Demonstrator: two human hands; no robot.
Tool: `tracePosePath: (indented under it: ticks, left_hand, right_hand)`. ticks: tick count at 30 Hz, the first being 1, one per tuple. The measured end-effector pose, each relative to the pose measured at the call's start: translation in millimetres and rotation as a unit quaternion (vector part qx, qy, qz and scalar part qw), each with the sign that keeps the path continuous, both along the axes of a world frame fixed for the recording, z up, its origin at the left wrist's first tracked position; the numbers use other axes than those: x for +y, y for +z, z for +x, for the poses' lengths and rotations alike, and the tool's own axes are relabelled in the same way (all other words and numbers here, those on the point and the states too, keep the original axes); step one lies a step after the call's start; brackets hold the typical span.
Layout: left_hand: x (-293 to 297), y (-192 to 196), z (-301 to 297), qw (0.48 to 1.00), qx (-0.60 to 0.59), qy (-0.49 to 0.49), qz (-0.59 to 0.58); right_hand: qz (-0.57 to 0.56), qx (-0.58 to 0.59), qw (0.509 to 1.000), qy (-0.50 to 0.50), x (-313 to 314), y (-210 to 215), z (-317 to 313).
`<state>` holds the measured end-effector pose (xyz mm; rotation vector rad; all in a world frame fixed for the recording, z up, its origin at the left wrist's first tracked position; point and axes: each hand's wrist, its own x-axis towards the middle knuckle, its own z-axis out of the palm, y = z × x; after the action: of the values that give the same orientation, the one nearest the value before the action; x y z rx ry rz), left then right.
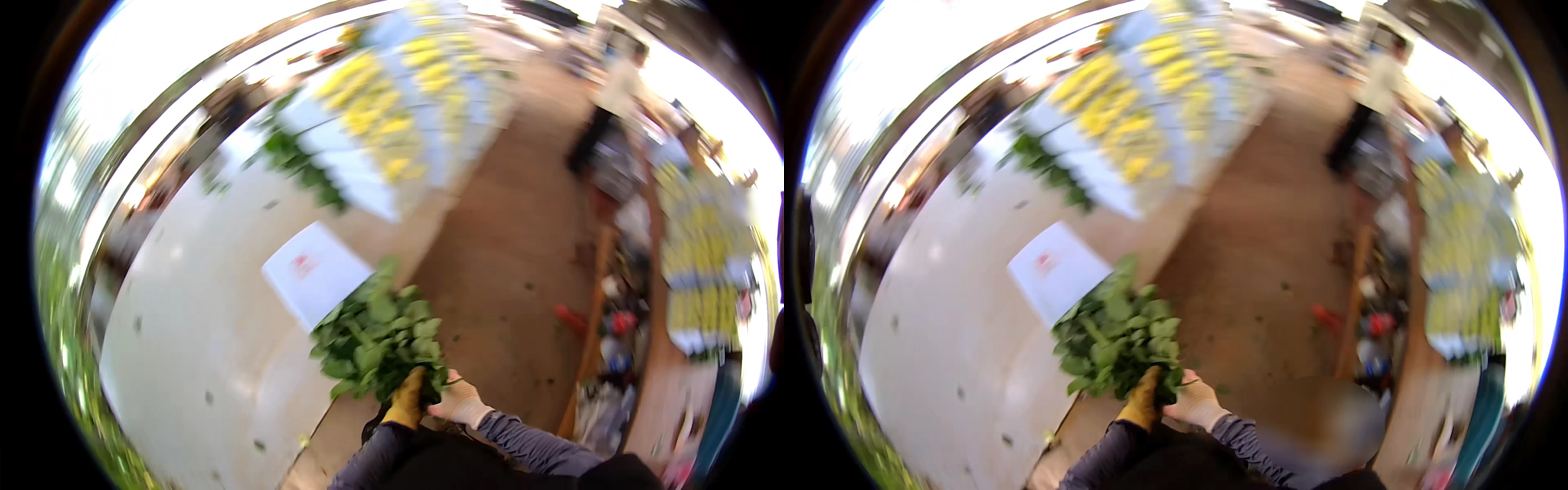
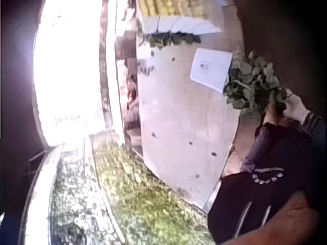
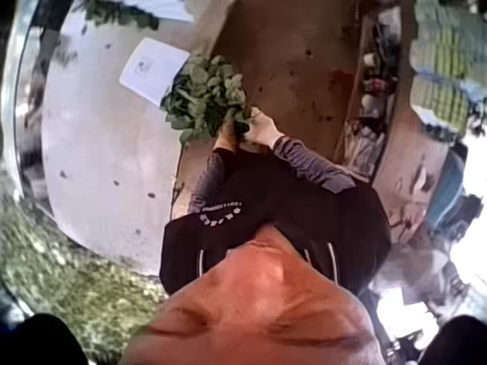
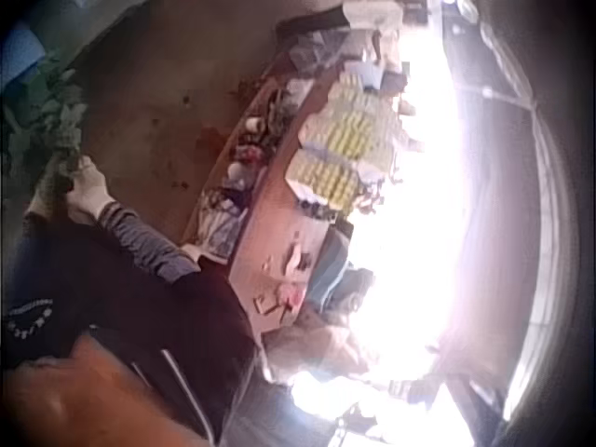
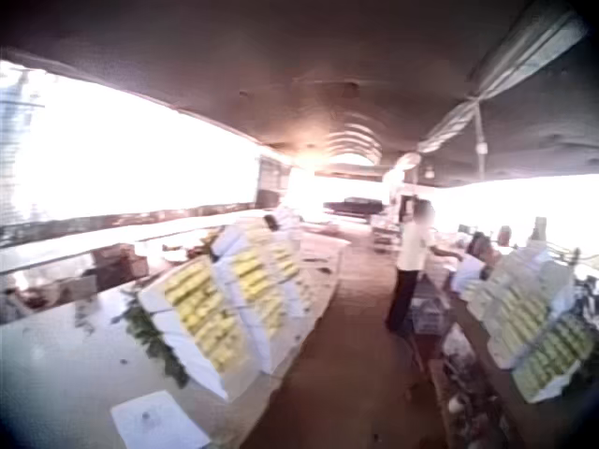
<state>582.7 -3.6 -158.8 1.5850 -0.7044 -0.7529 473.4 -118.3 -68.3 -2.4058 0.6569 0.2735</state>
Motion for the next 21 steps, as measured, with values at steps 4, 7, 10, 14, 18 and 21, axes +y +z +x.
tracePosePath:
  ticks: [4,7,10,14,18,21]
  left_hand:
    - [-9.7,61.3,-55.8,0.834,0.547,-0.046,-0.048]
    - [-7.1,107.0,-78.2,0.832,0.532,-0.154,0.015]
    - [14.4,178.5,-91.2,0.802,0.525,-0.275,0.07]
    - [41.9,169.9,-120.4,0.74,0.506,-0.437,0.076]
    - [27.7,160.7,-152.2,0.713,0.392,-0.563,0.148]
    - [42.6,143.7,-191.9,0.712,0.288,-0.624,0.141]
  right_hand:
    - [0.022,0.029,0.988,-0.152,34.3,43.8,-76.9]
    - [0.019,-0.004,0.972,-0.235,55.8,74.5,-115.6]
    - [0.024,-0.021,0.93,-0.365,119.4,128.0,-130.0]
    - [-0.07,-0.007,0.84,-0.537,207.8,135.0,-154.0]
    - [-0.065,0.008,0.754,-0.654,226.8,197.4,-160.9]
    - [-0.145,-0.064,0.683,-0.713,259.7,180.2,-193.4]
